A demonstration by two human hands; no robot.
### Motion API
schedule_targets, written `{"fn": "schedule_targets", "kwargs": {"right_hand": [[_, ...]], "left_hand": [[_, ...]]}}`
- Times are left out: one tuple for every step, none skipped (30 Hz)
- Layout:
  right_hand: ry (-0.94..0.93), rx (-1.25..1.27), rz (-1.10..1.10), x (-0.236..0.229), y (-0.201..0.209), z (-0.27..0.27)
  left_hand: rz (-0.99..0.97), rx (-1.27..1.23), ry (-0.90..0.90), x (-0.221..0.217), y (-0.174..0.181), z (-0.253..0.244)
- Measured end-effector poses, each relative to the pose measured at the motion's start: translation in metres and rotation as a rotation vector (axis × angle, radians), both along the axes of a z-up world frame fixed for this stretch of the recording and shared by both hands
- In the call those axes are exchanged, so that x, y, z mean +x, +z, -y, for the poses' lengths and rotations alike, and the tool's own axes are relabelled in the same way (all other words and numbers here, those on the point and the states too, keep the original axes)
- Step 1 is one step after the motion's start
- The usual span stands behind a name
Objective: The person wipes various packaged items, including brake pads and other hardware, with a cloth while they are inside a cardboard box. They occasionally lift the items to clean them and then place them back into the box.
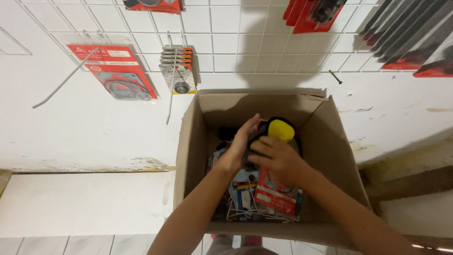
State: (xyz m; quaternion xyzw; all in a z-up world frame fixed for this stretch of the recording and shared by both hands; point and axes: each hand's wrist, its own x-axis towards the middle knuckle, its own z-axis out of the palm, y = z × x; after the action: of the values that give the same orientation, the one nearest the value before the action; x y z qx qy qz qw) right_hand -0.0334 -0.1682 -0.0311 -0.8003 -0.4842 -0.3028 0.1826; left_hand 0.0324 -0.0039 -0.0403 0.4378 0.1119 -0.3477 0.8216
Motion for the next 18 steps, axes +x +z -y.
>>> {"fn": "schedule_targets", "kwargs": {"right_hand": [[0.000, 0.004, -0.003, 0.018, -0.003, 0.015], [-0.066, 0.025, 0.006, 0.033, -0.007, 0.030], [-0.133, 0.046, 0.014, 0.049, -0.011, 0.046], [-0.136, 0.043, 0.013, 0.048, -0.011, 0.048], [-0.185, 0.044, 0.018, 0.047, -0.010, 0.050], [-0.234, 0.049, 0.030, 0.048, -0.008, 0.052], [-0.237, 0.048, 0.034, 0.033, -0.007, 0.036], [-0.125, 0.028, 0.094, 0.018, -0.006, 0.019], [-0.013, 0.007, 0.153, 0.003, -0.005, 0.002], [-0.012, 0.011, 0.149, 0.014, -0.002, 0.011], [-0.078, 0.015, 0.154, 0.025, 0.000, 0.020], [-0.146, 0.019, 0.159, 0.034, 0.002, 0.029], [-0.148, 0.022, 0.154, 0.035, 0.007, 0.032], [-0.249, 0.101, 0.082, 0.038, 0.013, 0.036], [-0.349, 0.180, 0.011, 0.040, 0.020, 0.040], [-0.348, 0.180, 0.015, 0.030, 0.018, 0.028], [-0.254, 0.119, 0.036, 0.020, 0.015, 0.016], [-0.160, 0.059, 0.054, 0.009, 0.011, 0.003]], "left_hand": [[-0.003, 0.004, 0.000, -0.020, 0.052, -0.002], [-0.004, -0.027, 0.005, -0.045, 0.104, -0.005], [-0.005, -0.058, 0.012, -0.076, 0.154, -0.010], [-0.006, -0.061, 0.009, -0.062, 0.127, -0.009], [0.070, -0.071, -0.049, -0.049, 0.100, -0.007], [0.153, -0.079, -0.107, -0.033, 0.074, -0.006], [0.157, -0.081, -0.110, -0.019, 0.051, -0.002], [0.076, -0.058, -0.048, -0.006, 0.028, 0.000], [-0.005, -0.035, 0.014, 0.007, 0.004, 0.003], [-0.009, -0.031, 0.015, -0.013, 0.037, 0.001], [-0.037, -0.075, 0.022, -0.032, 0.069, -0.001], [-0.065, -0.118, 0.028, -0.052, 0.102, -0.003], [-0.070, -0.114, 0.027, -0.058, 0.116, -0.006], [-0.045, -0.126, -0.035, -0.064, 0.131, -0.008], [-0.020, -0.138, -0.097, -0.069, 0.146, -0.010], [-0.016, -0.139, -0.096, -0.040, 0.087, 0.001], [-0.075, -0.179, -0.053, -0.017, 0.028, 0.010], [-0.138, -0.217, -0.009, -0.002, -0.032, 0.021]]}}
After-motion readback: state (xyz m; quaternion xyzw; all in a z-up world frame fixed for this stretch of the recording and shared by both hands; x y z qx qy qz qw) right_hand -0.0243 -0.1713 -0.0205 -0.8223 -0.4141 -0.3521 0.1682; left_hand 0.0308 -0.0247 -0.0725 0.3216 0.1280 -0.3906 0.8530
